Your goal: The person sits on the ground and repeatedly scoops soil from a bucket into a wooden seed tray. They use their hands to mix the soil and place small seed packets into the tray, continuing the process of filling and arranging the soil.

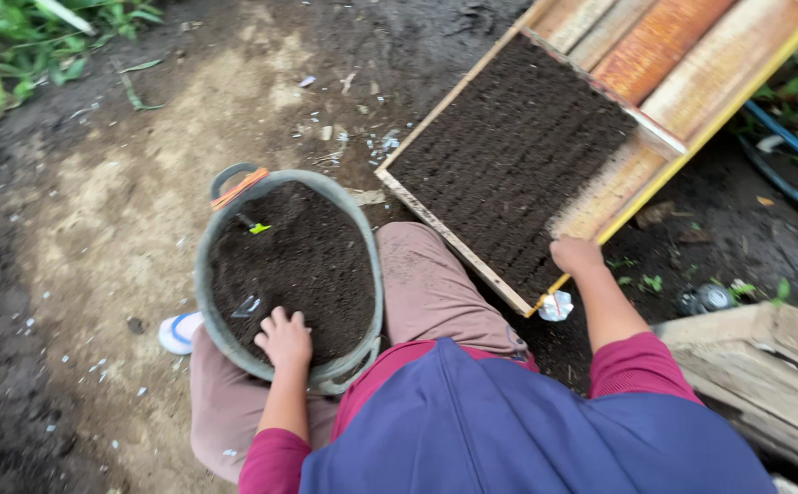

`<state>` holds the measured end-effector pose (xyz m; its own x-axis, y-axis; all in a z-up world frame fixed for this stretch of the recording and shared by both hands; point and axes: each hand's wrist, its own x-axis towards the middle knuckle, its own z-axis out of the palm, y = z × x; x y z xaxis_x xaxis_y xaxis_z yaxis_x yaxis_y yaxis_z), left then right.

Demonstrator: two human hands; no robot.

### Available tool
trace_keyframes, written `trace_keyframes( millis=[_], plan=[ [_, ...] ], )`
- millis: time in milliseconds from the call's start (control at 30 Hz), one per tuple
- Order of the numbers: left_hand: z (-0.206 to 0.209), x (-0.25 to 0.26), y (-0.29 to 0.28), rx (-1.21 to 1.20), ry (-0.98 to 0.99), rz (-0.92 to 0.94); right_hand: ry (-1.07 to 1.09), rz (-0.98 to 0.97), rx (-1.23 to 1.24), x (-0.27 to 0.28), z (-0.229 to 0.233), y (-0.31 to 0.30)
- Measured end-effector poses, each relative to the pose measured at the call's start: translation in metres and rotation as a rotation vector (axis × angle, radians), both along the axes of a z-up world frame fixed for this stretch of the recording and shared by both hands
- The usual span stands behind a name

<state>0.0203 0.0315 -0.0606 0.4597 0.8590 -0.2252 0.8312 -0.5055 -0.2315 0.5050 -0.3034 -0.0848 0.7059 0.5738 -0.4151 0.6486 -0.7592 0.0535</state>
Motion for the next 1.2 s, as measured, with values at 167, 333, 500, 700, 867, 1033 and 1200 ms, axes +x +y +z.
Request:
trace_keyframes(
  millis=[167, 333, 500, 700, 867, 1033, 1200],
  plan=[
    [0.033, 0.017, -0.012, 0.035, -0.155, 0.048, -0.126, 0.121, 0.201, -0.06, 0.072, 0.115],
    [0.074, 0.026, -0.01, -0.272, -0.584, 0.46, -0.086, 0.852, 1.199, -0.215, 0.139, 0.238],
    [0.08, 0.015, -0.012, -0.488, -0.902, 0.657, 0.759, 0.648, 0.635, -0.311, 0.114, 0.29],
    [0.055, -0.018, -0.021, -0.464, -0.967, 0.632, 0.821, 0.438, 0.577, -0.329, 0.068, 0.3],
    [0.064, -0.007, -0.026, -0.327, -0.798, 0.423, 0.794, 0.546, 0.587, -0.339, 0.062, 0.294],
    [0.071, -0.01, -0.027, -0.238, -0.647, 0.28, 0.718, 0.65, 0.565, -0.338, 0.089, 0.292],
    [0.038, -0.028, -0.019, -0.373, -0.627, 0.078, 0.427, 1.188, 0.384, -0.336, 0.091, 0.299]
  ],
)
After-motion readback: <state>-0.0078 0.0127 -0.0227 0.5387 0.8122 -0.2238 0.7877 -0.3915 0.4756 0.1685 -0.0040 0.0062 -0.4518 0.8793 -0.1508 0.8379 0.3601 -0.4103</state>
